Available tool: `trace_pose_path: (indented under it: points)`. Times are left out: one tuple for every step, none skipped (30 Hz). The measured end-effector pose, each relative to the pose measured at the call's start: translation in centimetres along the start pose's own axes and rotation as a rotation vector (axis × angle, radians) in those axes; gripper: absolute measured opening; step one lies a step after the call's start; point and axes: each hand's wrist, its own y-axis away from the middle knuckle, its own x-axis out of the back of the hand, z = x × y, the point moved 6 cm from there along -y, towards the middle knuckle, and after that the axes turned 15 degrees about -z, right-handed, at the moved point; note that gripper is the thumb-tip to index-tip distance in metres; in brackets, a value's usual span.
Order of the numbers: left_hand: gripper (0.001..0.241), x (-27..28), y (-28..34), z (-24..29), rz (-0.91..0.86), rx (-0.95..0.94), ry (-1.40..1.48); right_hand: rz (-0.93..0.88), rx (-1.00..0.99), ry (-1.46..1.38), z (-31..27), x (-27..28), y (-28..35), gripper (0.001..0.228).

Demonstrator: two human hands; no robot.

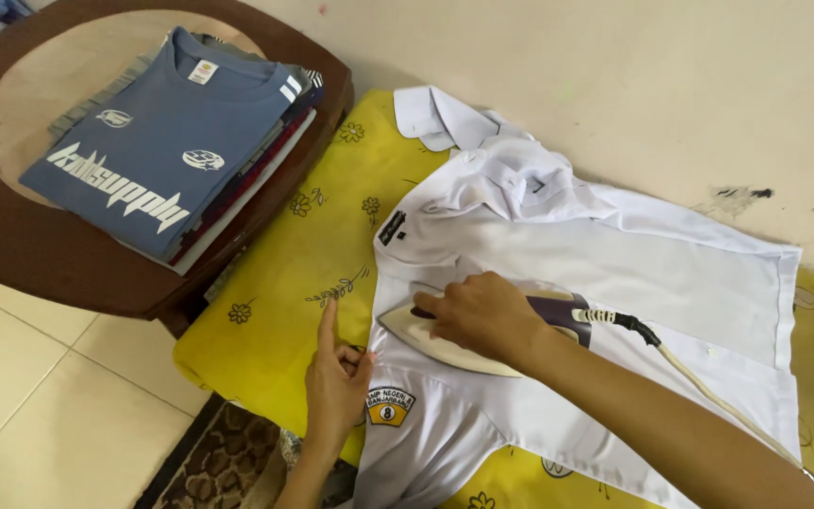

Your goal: The person irons a white shirt on a yellow ironing board. They smooth the collar, sleeves, and body of the shirt with an iron, then fold the shirt neatly on the board.

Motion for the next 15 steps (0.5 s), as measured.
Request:
trace_pose_path:
  points:
    - [0.098,0.0,0.0,-0.1,-0.015,0.055,0.011,0.003,0.058,0.029,-0.5,0.1,0.5,0.039]
    - [0.098,0.0,-0.1,-0.3,-0.014,0.057,0.016,0.0,0.06,0.031,-0.9,0.3,-0.1,0.039]
    - [0.098,-0.1,-0.2,-0.3,-0.026,0.043,-0.002,-0.044,-0.022,-0.022,-0.6,0.2,-0.8,0.041]
    - [0.097,-0.1,-0.1,-0.4,-0.04,0.031,-0.024,-0.088,-0.104,-0.081,-0.5,-0.1,-1.4,0.043]
    - [0.097,-0.2,-0.3,-0.6,-0.042,0.036,-0.023,-0.092,-0.102,-0.083,-0.4,0.0,-2.3,0.043]
    - [0.097,-0.2,-0.3,-0.7,-0.029,0.015,-0.038,-0.086,-0.135,-0.12,0.0,0.1,-3.1,0.037]
    - [0.096,-0.2,-0.4,-0.8,-0.017,-0.005,-0.053,-0.081,-0.168,-0.158,0.3,0.2,-3.9,0.033]
    - [0.096,-0.3,-0.4,-1.0,-0.015,-0.005,-0.051,-0.081,-0.167,-0.155,0.5,0.1,-3.6,0.033]
    - [0.097,-0.3,-0.4,-1.2,-0.004,-0.018,-0.042,-0.075,-0.136,-0.164,0.6,0.2,-3.3,0.035]
    - [0.099,-0.2,-0.4,-1.4,0.003,-0.034,-0.036,-0.068,-0.109,-0.176,0.6,0.2,-3.0,0.039]
    - [0.099,0.0,-0.2,-1.1,0.001,-0.036,-0.038,-0.067,-0.112,-0.178,0.3,0.5,-1.6,0.039]
    - [0.1,0.0,-0.1,-0.7,-0.017,-0.017,-0.033,-0.105,-0.047,-0.145,-0.3,0.6,-0.4,0.039]
    - [0.101,0.1,-0.1,-0.4,-0.035,0.001,-0.027,-0.143,0.017,-0.112,-0.8,0.7,0.8,0.04]
    - [0.101,0.2,-0.2,-0.4,-0.033,-0.002,-0.024,-0.143,0.016,-0.107,-1.5,0.4,1.4,0.04]
    - [0.101,0.1,-0.3,-0.4,-0.038,-0.005,-0.029,-0.103,0.018,-0.057,-2.1,0.3,1.9,0.04]
